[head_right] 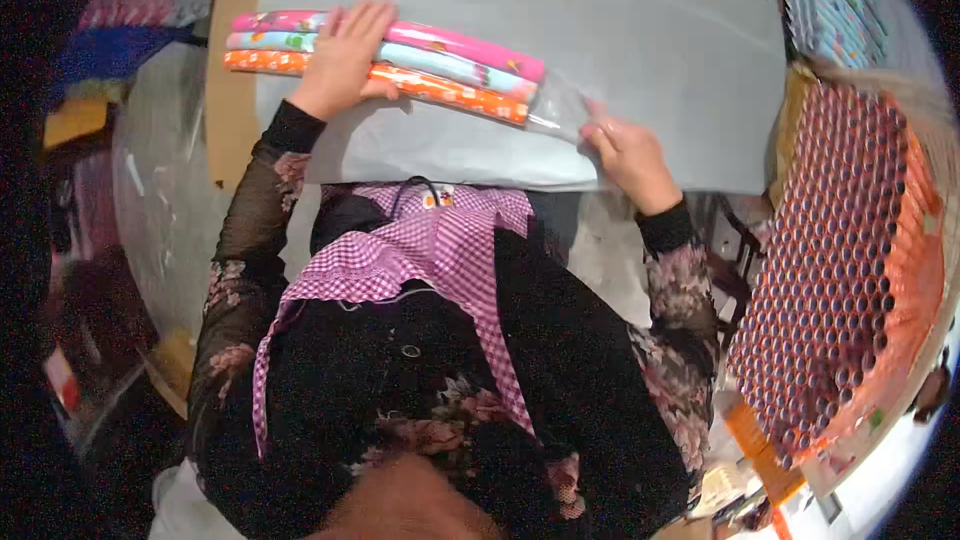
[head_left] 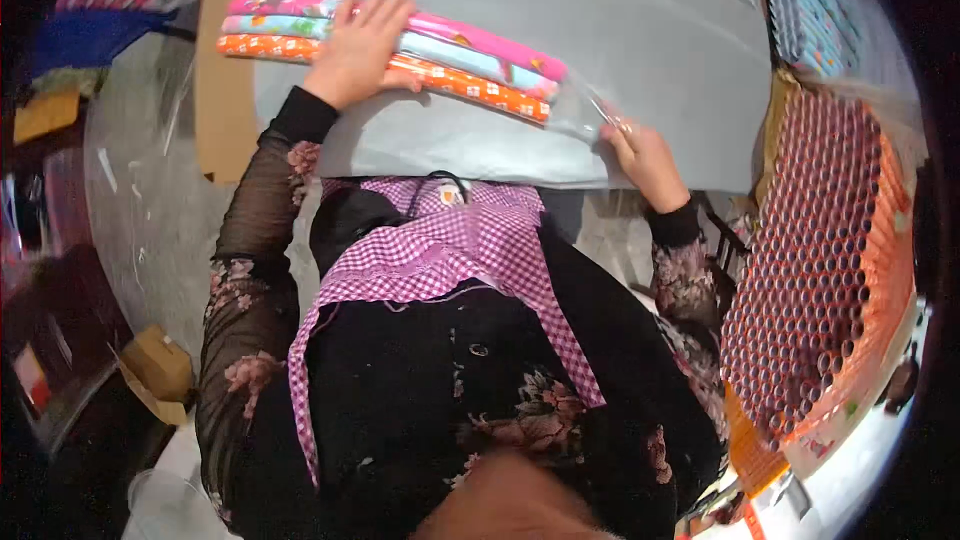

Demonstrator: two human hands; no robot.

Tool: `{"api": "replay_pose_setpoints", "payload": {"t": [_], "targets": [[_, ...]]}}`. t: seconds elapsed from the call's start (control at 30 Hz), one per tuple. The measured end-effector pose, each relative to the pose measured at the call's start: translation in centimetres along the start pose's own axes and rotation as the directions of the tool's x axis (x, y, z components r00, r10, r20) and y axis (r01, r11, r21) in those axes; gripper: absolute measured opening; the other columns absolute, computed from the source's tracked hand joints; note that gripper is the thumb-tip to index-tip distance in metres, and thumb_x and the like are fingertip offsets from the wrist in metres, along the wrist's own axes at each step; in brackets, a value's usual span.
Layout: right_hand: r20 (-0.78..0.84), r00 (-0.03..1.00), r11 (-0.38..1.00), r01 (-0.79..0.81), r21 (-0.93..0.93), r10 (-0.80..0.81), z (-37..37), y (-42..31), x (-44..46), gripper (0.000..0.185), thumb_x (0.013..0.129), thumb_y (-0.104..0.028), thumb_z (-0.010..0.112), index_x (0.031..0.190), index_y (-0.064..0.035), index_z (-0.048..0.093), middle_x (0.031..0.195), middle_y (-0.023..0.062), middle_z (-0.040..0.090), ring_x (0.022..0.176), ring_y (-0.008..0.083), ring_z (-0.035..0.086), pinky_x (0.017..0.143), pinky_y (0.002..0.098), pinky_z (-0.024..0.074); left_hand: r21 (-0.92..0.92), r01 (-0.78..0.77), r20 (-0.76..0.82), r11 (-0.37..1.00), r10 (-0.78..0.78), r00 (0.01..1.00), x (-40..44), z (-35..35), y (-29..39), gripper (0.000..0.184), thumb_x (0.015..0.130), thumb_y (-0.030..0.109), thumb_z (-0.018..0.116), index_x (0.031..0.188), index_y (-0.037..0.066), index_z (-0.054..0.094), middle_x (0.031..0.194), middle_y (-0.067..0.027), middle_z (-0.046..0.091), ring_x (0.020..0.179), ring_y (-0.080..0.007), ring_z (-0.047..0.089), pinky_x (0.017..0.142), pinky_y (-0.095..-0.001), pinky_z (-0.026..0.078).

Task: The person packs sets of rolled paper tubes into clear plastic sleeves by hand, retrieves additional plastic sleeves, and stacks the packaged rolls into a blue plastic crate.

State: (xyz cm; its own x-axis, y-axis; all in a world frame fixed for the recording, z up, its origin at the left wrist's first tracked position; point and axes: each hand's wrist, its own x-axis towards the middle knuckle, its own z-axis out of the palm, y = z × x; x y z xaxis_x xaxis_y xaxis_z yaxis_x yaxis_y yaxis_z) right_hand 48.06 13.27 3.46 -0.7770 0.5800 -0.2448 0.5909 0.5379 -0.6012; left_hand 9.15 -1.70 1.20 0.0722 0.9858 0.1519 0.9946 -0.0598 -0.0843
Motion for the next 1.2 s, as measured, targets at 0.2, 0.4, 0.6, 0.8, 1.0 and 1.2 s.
{"api": "replay_pose_setpoints", "payload": {"t": [0.2,0.4,0.6,0.8,1.0,1.2], "targets": [[0.095,0.980,0.827,-0.200,0.526,0.177,1.1,-1.3,0.2,0.036,0.099,-0.016,0.047,0.131,-0.0077,0.060,0.068,0.0000,0.052,0.057,0.0075,0.049,0.054,0.0232,0.0383,-0.124,-0.041,0.010,0.991,0.042,0.999,-0.4,-0.5,0.6,0.107,0.068,0.079,0.054,0.141,0.001,0.041,0.148,-0.0171,0.040,0.140,-0.0331,0.033,0.113,-0.0586,0.020],[0.107,0.916,0.497,-0.304,0.813,0.386,2.8,-2.6,1.7,0.037,0.095,-0.012,0.052,0.129,0.0029,0.058,0.064,0.0002,0.053,0.051,0.0077,0.047,0.048,0.0217,0.0359,-0.178,-0.041,-0.009,0.983,0.040,0.999,-0.5,-2.1,1.5,0.102,0.066,0.072,0.063,0.138,0.002,0.045,0.142,-0.0172,0.045,0.138,-0.0324,0.036,0.113,-0.0576,0.021],[0.147,0.847,0.459,-0.413,0.787,0.511,3.2,-5.1,3.2,0.016,0.092,-0.017,0.062,0.088,-0.0017,0.061,0.063,-0.0001,0.050,0.048,0.0080,0.044,0.043,0.0227,0.0342,-0.244,-0.056,0.000,0.968,0.058,0.998,-0.9,-2.4,1.4,0.103,0.064,0.072,0.065,0.136,0.001,0.046,0.143,-0.0163,0.043,0.139,-0.0322,0.033,0.114,-0.0569,0.020],[0.121,0.757,0.402,-0.467,0.788,0.642,4.0,-5.5,3.8,0.015,0.091,-0.017,0.064,0.084,-0.0048,0.061,0.063,-0.0017,0.050,0.045,0.0074,0.042,0.039,0.0229,0.0338,-0.310,-0.053,-0.015,0.949,0.051,0.999,-1.0,-2.1,1.6,0.100,0.067,0.068,0.067,0.138,0.001,0.045,0.146,-0.0154,0.041,0.141,-0.0322,0.031,0.115,-0.0566,0.019],[0.184,0.757,0.272,-0.434,0.859,0.627,4.0,-5.3,4.4,0.023,0.089,-0.014,0.065,0.072,-0.0148,0.050,0.055,-0.0059,0.041,0.041,0.0055,0.033,0.038,0.0228,0.0249,-0.342,-0.075,-0.009,0.937,0.077,0.997,-1.0,-2.1,1.8,0.100,0.067,0.067,0.064,0.138,0.000,0.045,0.148,-0.0155,0.039,0.142,-0.0320,0.030,0.115,-0.0553,0.020],[0.364,0.704,-0.010,-0.452,0.892,0.610,3.8,-4.6,4.7,0.022,0.090,-0.017,0.062,0.073,-0.0173,0.048,0.055,-0.0083,0.038,0.040,0.0040,0.027,0.039,0.0220,0.0216,-0.329,-0.083,-0.021,0.941,0.081,0.997,-1.0,-1.6,2.0,0.099,0.067,0.069,0.063,0.138,0.002,0.046,0.146,-0.0143,0.041,0.142,-0.0305,0.030,0.117,-0.0533,0.019]]}}
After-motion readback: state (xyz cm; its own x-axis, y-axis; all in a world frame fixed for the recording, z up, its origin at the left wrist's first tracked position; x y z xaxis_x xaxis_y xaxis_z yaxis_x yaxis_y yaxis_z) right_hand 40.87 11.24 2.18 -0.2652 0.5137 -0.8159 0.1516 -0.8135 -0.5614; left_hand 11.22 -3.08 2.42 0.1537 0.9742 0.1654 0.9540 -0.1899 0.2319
